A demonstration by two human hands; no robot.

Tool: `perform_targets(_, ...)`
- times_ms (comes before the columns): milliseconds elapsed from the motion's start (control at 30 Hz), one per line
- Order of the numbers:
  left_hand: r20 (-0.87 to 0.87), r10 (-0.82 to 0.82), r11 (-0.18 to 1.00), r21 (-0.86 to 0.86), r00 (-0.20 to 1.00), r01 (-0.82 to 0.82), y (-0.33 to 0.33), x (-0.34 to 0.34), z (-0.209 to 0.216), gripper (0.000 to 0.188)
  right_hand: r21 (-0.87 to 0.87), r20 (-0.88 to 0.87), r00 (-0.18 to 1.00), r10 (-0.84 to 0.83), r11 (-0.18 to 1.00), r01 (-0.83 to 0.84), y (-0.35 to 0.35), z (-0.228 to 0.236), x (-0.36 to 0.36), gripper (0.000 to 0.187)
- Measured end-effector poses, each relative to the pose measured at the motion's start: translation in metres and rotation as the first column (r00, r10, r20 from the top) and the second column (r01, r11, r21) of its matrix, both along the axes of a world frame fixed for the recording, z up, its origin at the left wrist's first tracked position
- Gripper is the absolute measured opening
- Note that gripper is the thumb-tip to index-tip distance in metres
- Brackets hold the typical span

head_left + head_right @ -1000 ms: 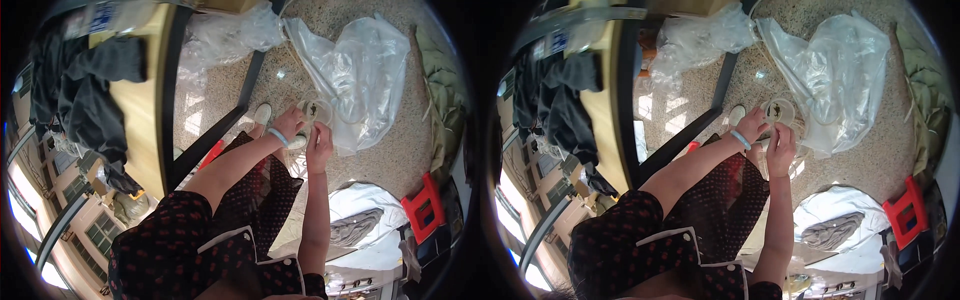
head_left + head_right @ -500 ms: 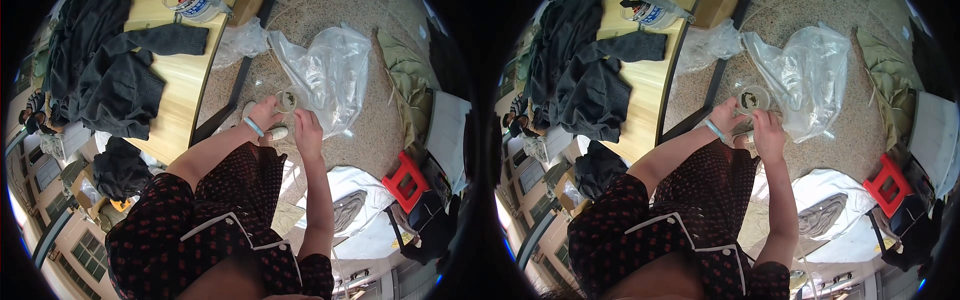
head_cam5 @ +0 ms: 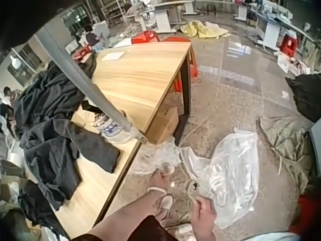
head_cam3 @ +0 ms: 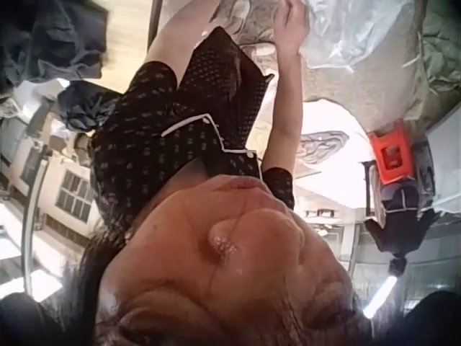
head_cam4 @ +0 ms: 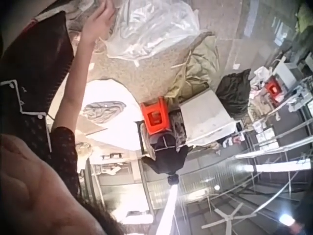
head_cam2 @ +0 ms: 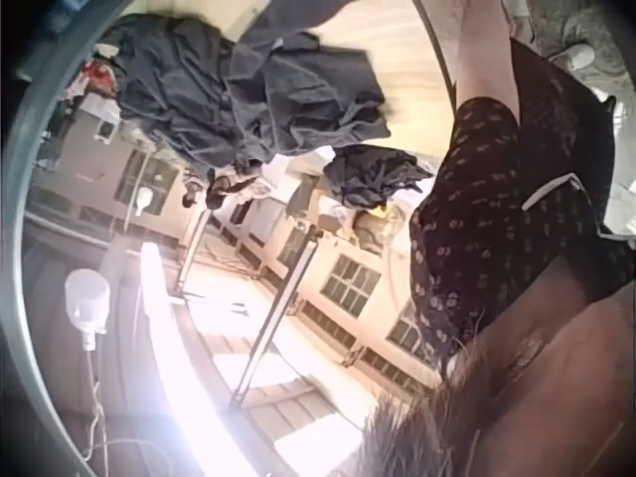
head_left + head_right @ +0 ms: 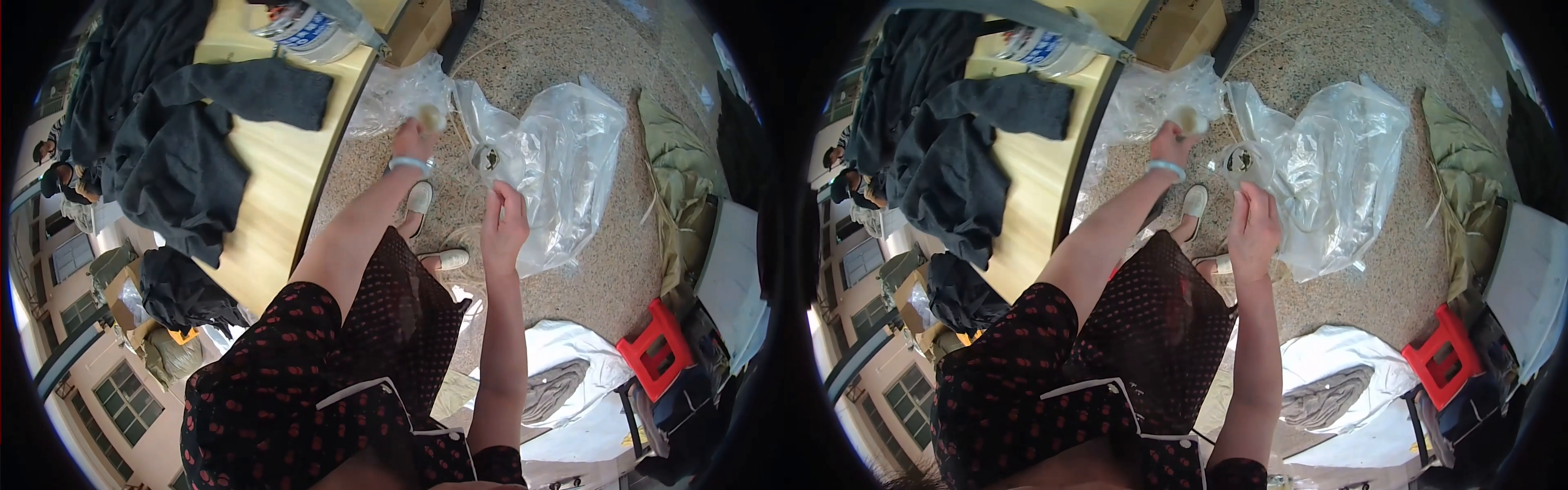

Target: Folding and stacking dark-colored garments on a table in a factory setting.

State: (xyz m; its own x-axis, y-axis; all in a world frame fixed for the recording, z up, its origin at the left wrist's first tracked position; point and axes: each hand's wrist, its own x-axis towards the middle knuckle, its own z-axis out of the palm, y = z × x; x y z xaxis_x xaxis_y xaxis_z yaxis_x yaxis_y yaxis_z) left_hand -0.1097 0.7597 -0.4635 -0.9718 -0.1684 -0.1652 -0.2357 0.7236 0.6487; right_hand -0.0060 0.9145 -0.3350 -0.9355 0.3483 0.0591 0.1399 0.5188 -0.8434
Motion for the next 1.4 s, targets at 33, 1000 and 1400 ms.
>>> perform_targets(33, -0.055, 0.067, 0.996, -0.049, 0.996, -0.069, -0.008, -0.025, -0.022, 0.037, 0.002, 0.010, 1.000, -0.012, 1.000, 0.012, -0.002, -0.015, -0.001, 0.013)
perform_targets(1000, 0.379, 0.272, 0.953, 0.022, 0.885, -0.302, -0.042, 0.048, -0.173, 0.063, -0.036, -0.088, 0.969, 0.233, 0.971, -0.237, -0.088, -0.255, -0.219, 0.016)
perform_targets(1400, 0.819, 0.199, 0.980, -0.171, 0.539, -0.101, -0.073, 0.144, -0.146, 0.044, -0.110, -0.066, 0.971, 0.230, 0.966, -0.236, -0.132, -0.307, -0.346, 0.018)
